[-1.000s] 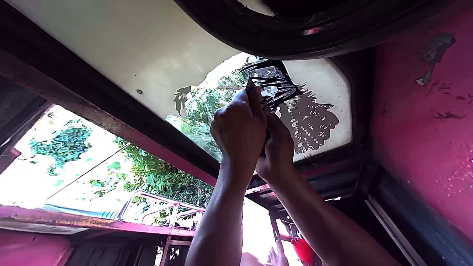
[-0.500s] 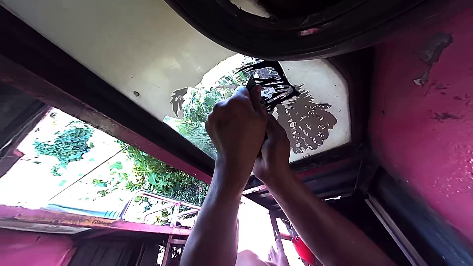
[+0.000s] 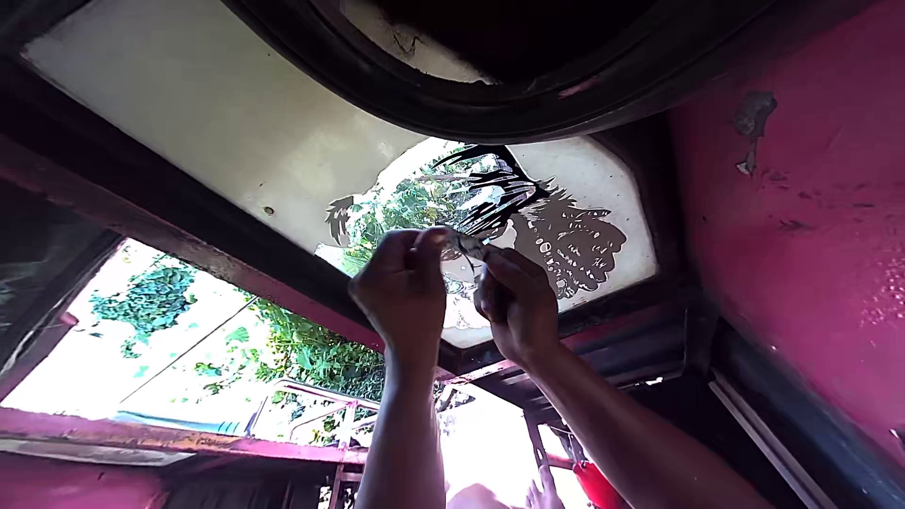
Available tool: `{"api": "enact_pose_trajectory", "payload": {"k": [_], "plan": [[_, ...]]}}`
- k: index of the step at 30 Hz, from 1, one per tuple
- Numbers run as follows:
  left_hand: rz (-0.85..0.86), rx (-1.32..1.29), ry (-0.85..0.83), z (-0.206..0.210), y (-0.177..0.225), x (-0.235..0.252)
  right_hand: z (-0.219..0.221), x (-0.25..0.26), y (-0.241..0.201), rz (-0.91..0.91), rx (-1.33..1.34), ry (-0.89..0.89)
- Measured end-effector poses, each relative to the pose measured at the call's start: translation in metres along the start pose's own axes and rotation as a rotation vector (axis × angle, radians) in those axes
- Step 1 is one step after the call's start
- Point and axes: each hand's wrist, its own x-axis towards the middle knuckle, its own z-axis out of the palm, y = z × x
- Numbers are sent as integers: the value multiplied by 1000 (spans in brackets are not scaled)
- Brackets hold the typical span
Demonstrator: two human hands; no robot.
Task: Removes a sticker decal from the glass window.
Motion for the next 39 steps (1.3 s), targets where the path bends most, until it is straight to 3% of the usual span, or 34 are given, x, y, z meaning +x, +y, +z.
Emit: {"api": "enact_pose_trajectory", "payload": {"k": [7,14,24,30,39], "plan": [[262,191,73,25,-4,9,-76,-67,10,124,-18,230],[468,145,183,45,-5,21,-116,-109,12,232,-133,386],[337,56,159,59,20,13,-126,-125,20,282,-170,497],[288,-63,23,59,32,-11,-135,-128,21,286,-218,532],[403,-204,-114,50,6,-57,-154,-131,22,257,-285,618]]}}
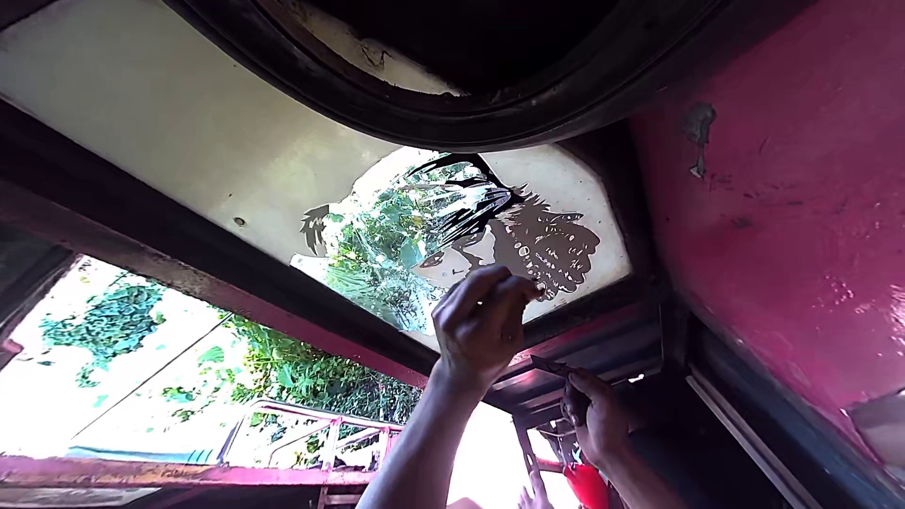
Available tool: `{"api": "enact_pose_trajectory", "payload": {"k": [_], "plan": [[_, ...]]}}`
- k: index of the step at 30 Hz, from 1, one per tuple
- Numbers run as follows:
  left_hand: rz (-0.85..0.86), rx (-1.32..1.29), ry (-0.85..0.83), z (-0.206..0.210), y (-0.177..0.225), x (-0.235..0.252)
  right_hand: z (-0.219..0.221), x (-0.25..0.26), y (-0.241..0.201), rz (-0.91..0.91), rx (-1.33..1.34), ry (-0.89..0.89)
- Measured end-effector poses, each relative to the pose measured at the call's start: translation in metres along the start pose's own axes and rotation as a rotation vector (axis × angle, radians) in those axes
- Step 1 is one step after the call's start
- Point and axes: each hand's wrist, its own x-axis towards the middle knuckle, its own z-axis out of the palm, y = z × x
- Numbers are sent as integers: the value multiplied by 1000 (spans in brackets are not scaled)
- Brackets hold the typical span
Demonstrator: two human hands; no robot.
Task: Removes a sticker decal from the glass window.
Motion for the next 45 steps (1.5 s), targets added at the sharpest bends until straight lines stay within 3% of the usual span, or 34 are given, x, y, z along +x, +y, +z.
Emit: {"api": "enact_pose_trajectory", "payload": {"k": [4,12,16,20,24,29,32,34,40,43,45], "plan": [[-51,146,-31,-16,-11,19,-2,-5,2,-4,-14,15],[-88,410,149,4,-17,57,-1,-27,1,-64,-87,-21],[-235,487,63,9,0,63,0,-40,-6,-99,-126,-29],[-254,512,-82,11,11,60,5,-52,-14,-116,-137,-62],[-126,283,-423,28,22,7,1,-55,-13,-144,-165,-84],[-320,60,-685,-8,-5,-31,-25,-42,-2,-127,-217,51],[-347,-21,-683,-39,-24,-78,-22,-29,-9,-140,-173,108],[-485,-97,-706,-60,-29,-115,-3,-22,-29,-201,-137,54],[-1236,-50,-820,-83,-7,-203,54,1,-78,-477,-89,-252],[-1323,-103,-677,-80,-5,-275,72,7,-81,-558,-98,-366],[-1278,-172,-613,-84,-4,-318,82,12,-81,-616,-100,-450]]}}
